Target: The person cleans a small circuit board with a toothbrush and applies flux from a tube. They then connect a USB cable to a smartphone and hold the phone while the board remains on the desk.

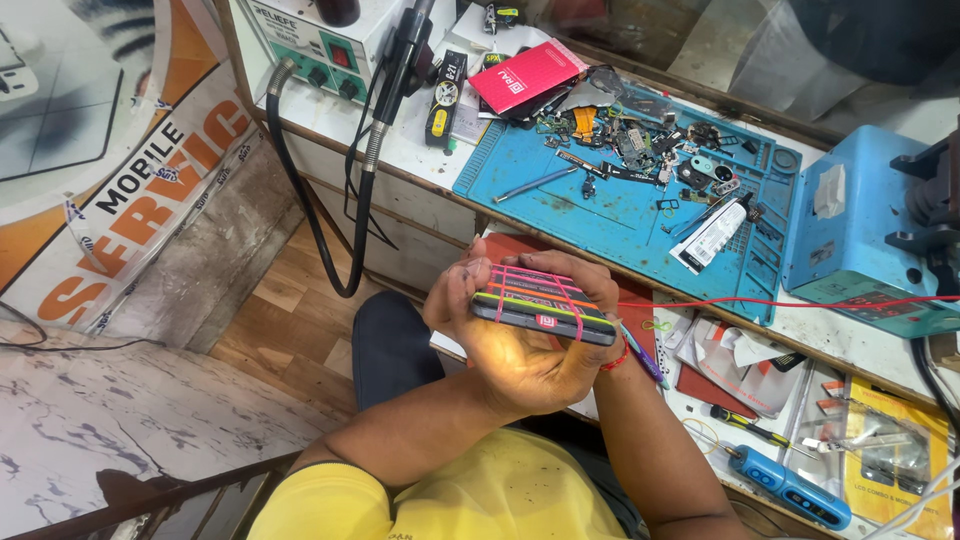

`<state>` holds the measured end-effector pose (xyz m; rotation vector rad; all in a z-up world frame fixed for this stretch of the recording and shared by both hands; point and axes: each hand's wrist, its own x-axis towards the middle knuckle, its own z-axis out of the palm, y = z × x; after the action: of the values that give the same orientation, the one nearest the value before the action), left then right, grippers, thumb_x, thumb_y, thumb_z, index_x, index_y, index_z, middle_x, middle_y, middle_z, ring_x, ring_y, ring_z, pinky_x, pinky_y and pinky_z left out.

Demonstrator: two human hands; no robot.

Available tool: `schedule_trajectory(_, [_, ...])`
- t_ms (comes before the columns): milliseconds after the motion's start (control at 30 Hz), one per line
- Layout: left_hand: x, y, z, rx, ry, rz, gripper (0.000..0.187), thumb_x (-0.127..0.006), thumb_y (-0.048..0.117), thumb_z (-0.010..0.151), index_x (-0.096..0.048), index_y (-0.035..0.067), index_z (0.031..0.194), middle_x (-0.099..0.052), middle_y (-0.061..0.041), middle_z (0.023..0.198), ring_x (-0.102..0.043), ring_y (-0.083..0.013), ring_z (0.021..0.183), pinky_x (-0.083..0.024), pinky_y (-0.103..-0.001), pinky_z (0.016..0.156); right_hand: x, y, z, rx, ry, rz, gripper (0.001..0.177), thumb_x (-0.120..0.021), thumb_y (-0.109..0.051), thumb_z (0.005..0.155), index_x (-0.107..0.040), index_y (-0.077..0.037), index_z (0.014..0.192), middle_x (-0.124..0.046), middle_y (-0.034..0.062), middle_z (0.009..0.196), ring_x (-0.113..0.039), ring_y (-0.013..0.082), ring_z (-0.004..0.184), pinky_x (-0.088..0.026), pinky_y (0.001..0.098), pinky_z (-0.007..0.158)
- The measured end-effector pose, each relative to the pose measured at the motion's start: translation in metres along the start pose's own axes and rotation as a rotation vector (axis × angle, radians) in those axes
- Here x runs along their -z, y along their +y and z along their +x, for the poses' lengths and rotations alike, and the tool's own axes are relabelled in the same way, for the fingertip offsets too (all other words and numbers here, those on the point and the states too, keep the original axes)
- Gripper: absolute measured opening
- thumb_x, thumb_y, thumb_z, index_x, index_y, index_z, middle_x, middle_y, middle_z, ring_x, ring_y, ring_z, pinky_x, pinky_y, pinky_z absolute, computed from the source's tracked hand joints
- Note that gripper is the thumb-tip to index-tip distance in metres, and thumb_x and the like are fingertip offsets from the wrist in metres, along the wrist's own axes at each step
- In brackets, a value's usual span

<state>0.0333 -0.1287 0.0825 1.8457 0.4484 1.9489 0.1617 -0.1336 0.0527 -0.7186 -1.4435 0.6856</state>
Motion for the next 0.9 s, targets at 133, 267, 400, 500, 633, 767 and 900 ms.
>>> schedule_trajectory(133, [0.003,0.004,0.006,0.008,0.082,0.126,0.103,-0.070,0.054,0.092,-0.014,-0.005,0.154,-0.027,-0.017,0.143,-0.034,-0.0235,0.137,-0.040,-0.040,0.116,0.001,-0.002,0.000,-0.004,-0.014,0.004,0.091,-0.050,-0.075,0.097,-0.061,0.008,0.134,-0.069,0.0230,0.131,-0.072,0.0313,0.119,-0.059,0.0420,0.105])
schedule_trajectory(267, [-0.001,0.002,0.003,0.016,0.094,0.077,0.104,-0.071,0.054,0.093,-0.012,-0.005,0.156,-0.025,-0.016,0.146,-0.033,-0.0232,0.141,-0.036,-0.039,0.120,0.001,-0.002,0.001,0.001,-0.011,0.006,0.092,-0.049,-0.076,0.097,-0.061,0.008,0.134,-0.069,0.0229,0.131,-0.072,0.0313,0.119,-0.059,0.0421,0.106])
schedule_trajectory(400, [-0.002,-0.003,-0.003,0.101,-0.042,-0.099,0.102,-0.073,0.048,0.095,-0.003,-0.006,0.147,-0.030,-0.020,0.142,-0.043,-0.0268,0.134,-0.039,-0.048,0.124,-0.001,0.003,-0.003,-0.004,0.016,-0.009,0.094,-0.048,-0.077,0.097,-0.060,0.008,0.135,-0.069,0.0229,0.132,-0.072,0.0313,0.119,-0.059,0.0423,0.106])
schedule_trajectory(500, [0.001,-0.005,0.000,0.035,-0.026,-0.036,0.109,-0.077,0.047,0.095,-0.002,-0.006,0.155,-0.023,-0.020,0.149,-0.034,-0.0298,0.144,-0.030,-0.043,0.124,-0.004,0.006,-0.006,-0.012,0.095,-0.022,0.092,-0.050,-0.076,0.098,-0.059,0.008,0.136,-0.068,0.0223,0.133,-0.071,0.0308,0.121,-0.058,0.0422,0.107])
schedule_trajectory(633, [0.005,0.000,0.011,0.043,0.014,0.001,0.111,-0.085,0.044,0.088,-0.013,-0.002,0.158,-0.025,-0.012,0.144,-0.038,-0.0250,0.140,-0.038,-0.038,0.120,-0.003,0.000,-0.004,-0.090,0.137,-0.099,0.078,-0.072,-0.060,0.095,-0.062,0.006,0.136,-0.068,0.0230,0.134,-0.070,0.0329,0.124,-0.056,0.0440,0.111])
schedule_trajectory(767, [0.013,0.005,0.025,0.057,-0.011,-0.020,0.114,-0.087,0.039,0.084,-0.012,-0.004,0.158,-0.027,-0.011,0.146,-0.038,-0.0257,0.138,-0.042,-0.037,0.121,0.012,-0.030,0.012,-0.050,0.001,-0.103,0.081,-0.078,-0.056,0.094,-0.052,0.000,0.145,-0.056,0.0221,0.148,-0.055,0.0337,0.142,-0.041,0.0467,0.126])
schedule_trajectory(900, [0.018,0.003,0.033,0.020,-0.032,-0.004,0.112,-0.089,0.034,0.082,-0.014,-0.004,0.157,-0.029,-0.011,0.146,-0.037,-0.0258,0.135,-0.045,-0.037,0.118,0.023,-0.075,0.033,0.038,-0.030,-0.032,0.091,-0.077,-0.067,0.087,-0.050,-0.010,0.153,-0.047,0.0190,0.154,-0.043,0.0318,0.150,-0.033,0.0472,0.127])
